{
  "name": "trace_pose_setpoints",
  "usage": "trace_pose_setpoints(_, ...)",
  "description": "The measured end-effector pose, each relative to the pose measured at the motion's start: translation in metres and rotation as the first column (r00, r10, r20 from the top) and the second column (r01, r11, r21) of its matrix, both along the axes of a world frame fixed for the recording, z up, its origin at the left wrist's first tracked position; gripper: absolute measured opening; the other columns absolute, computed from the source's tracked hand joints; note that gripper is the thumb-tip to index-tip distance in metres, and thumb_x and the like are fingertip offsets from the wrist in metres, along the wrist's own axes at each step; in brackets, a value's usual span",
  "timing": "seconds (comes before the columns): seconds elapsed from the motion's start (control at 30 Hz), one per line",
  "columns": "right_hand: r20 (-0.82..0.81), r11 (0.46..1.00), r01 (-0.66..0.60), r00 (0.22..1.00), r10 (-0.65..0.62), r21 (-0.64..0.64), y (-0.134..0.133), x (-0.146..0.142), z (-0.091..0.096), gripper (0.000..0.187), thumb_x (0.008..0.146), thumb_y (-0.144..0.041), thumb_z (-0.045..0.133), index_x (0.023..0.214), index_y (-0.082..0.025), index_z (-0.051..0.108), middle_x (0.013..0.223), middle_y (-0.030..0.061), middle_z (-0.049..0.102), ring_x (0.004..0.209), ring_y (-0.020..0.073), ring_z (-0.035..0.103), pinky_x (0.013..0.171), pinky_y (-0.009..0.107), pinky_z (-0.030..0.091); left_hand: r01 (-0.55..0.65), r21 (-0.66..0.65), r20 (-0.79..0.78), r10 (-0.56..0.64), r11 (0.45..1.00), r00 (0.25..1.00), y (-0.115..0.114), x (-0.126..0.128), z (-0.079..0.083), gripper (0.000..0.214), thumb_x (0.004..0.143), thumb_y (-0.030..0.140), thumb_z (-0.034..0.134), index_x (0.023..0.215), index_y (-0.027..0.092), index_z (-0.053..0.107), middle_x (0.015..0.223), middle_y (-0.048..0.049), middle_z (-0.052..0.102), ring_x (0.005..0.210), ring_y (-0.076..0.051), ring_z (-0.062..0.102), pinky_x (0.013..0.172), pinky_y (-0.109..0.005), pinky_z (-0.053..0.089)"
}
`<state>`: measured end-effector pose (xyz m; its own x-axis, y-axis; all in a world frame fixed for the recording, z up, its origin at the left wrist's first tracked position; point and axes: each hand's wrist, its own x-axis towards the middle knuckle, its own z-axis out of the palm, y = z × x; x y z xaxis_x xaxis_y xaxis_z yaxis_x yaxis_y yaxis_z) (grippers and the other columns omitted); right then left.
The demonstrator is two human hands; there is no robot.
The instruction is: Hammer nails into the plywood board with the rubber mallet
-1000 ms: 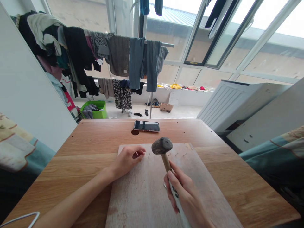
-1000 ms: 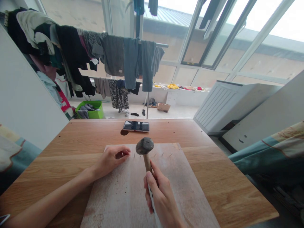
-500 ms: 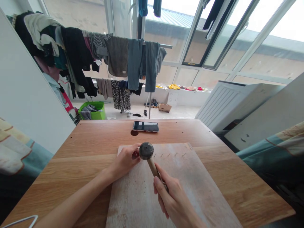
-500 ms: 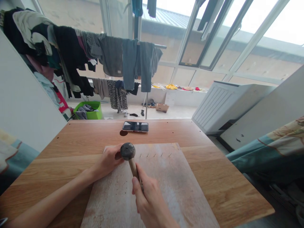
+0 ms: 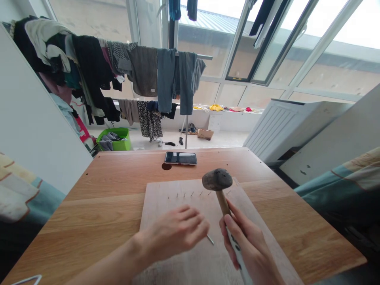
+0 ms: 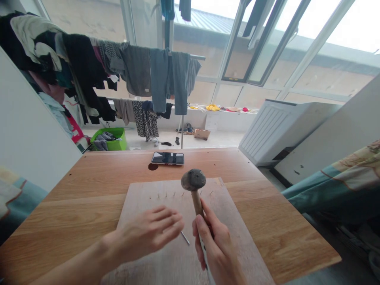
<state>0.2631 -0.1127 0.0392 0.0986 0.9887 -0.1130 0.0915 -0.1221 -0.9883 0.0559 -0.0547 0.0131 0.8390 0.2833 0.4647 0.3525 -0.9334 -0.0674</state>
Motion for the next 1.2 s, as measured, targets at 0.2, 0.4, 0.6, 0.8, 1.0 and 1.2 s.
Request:
trace_pose_setpoints(0.2, 0.005, 1.000, -0.018, 1.000, 0.018, 0.005, -0.002, 0.010, -0.001, 0.065, 0.093, -0.063, 0.059, 0.142, -0.021, 0.060, 0.064, -0.0051, 0.054, 0.033, 0.0055, 0.041, 0.030, 0.017, 0.036, 0.096, 0.192, -0.146, -0.068, 0.977, 0.987, -0.023, 0.049, -0.008, 0.009, 0.092, 0.014, 0.059, 0.089, 0.011, 0.067, 0.078, -0.0090, 0.070, 0.070, -0.019, 0.064, 0.073, -0.033, 0.050)
trace_pose_setpoints(0.4, -0.021, 0.999, -0.041, 0.999, 0.041, -0.013, -0.005, 0.002, -0.004, 0.061, 0.093, -0.060, 0.061, 0.140, -0.022, 0.062, 0.066, -0.0049, 0.056, 0.032, 0.0037, 0.041, 0.029, 0.015, 0.033, 0.104, 0.055, -0.073, -0.099, 0.993, 0.992, -0.008, 0.021, 0.003, 0.009, 0.097, 0.016, 0.060, 0.090, 0.016, 0.064, 0.071, -0.0012, 0.062, 0.067, -0.017, 0.059, 0.067, -0.031, 0.047)
trace_pose_setpoints(0.6, -0.001, 0.993, -0.117, 0.993, 0.117, -0.019, -0.003, -0.002, -0.011, 0.056, 0.097, -0.056, 0.056, 0.143, -0.023, 0.060, 0.070, -0.0050, 0.056, 0.032, 0.0023, 0.041, 0.031, 0.014, 0.033, -0.174, -0.441, 0.364, 0.352, 0.880, 0.862, 0.024, -0.046, -0.009, 0.018, 0.095, 0.012, 0.058, 0.105, 0.022, 0.070, 0.093, -0.0025, 0.074, 0.085, -0.016, 0.068, 0.080, -0.028, 0.053)
trace_pose_setpoints(0.8, 0.010, 0.973, -0.225, 0.974, 0.225, -0.049, 0.004, -0.017, -0.017, 0.056, 0.099, -0.052, 0.052, 0.146, -0.024, 0.055, 0.071, -0.0066, 0.053, 0.033, 0.0021, 0.044, 0.029, 0.012, 0.031, -0.245, -0.656, 0.355, 0.579, 0.713, 0.734, 0.040, -0.066, -0.027, 0.013, 0.090, 0.019, 0.064, 0.095, 0.022, 0.075, 0.095, -0.0012, 0.079, 0.089, -0.018, 0.072, 0.087, -0.031, 0.055)
trace_pose_setpoints(1.0, 0.025, 0.943, -0.328, 0.944, 0.330, -0.049, 0.008, -0.026, -0.016, 0.053, 0.102, -0.050, 0.048, 0.149, -0.025, 0.051, 0.074, -0.0059, 0.054, 0.034, 0.0018, 0.045, 0.029, 0.012, 0.032, -0.262, -0.638, 0.343, 0.572, 0.724, 0.745, 0.040, -0.067, -0.034, 0.013, 0.090, 0.022, 0.064, 0.093, 0.023, 0.076, 0.091, -0.0022, 0.077, 0.090, -0.019, 0.070, 0.086, -0.031, 0.054)
trace_pose_setpoints(1.2, 0.017, 0.932, -0.354, 0.934, 0.356, -0.072, 0.014, -0.038, -0.013, 0.053, 0.101, -0.050, 0.048, 0.148, -0.025, 0.052, 0.074, -0.0056, 0.054, 0.034, 0.0017, 0.043, 0.029, 0.012, 0.032, -0.282, -0.600, 0.369, 0.572, 0.749, 0.733, 0.042, -0.067, -0.039, 0.020, 0.088, 0.020, 0.065, 0.107, 0.025, 0.072, 0.087, 0.0005, 0.076, 0.088, -0.018, 0.070, 0.088, -0.031, 0.053)
